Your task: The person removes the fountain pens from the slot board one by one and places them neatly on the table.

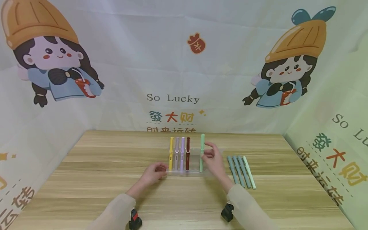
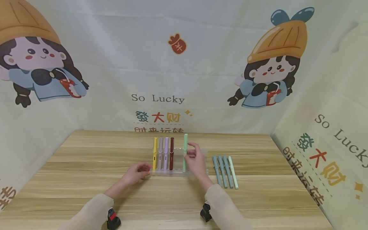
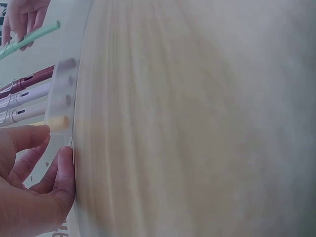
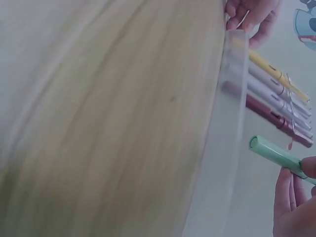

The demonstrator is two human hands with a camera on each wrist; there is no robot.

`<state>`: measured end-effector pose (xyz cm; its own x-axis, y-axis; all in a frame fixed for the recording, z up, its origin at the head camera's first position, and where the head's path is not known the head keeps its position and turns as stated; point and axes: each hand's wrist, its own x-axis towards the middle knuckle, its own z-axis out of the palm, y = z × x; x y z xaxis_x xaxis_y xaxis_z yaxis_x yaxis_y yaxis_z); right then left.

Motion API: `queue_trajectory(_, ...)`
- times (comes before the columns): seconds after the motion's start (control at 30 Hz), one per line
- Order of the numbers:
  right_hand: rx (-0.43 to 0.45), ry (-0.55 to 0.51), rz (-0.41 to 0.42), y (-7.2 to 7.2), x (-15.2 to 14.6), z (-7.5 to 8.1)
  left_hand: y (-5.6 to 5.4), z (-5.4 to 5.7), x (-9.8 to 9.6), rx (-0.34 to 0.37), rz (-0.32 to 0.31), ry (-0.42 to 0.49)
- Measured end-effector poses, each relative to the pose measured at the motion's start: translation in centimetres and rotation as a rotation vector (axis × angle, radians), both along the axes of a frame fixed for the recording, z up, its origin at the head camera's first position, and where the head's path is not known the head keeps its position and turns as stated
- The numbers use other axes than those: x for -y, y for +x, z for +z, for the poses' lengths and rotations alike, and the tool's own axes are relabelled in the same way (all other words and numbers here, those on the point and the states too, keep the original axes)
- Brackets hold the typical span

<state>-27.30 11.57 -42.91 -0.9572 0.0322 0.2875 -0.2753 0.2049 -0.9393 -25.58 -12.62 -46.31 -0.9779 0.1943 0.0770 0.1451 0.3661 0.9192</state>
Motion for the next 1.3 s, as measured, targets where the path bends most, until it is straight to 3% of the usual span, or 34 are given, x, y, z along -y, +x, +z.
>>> queue_trajectory(0.27, 0.035, 0.092, -0.065, 0.5, -2.0, 0.0, 0.0, 0.1, 0.0, 0.006, 0.005, -0.023)
queue_trajectory(0.93, 0.065, 0.199, -0.063, 1.6, -7.1, 0.4, 0.0, -0.1, 0.0, -0.010, -0.011, 0.000)
queue_trajectory(1.3, 0.101, 0.155, -0.072, 1.7, -9.5, 0.7, 0.3, 0.3, 0.1, -0.006, -0.014, 0.008)
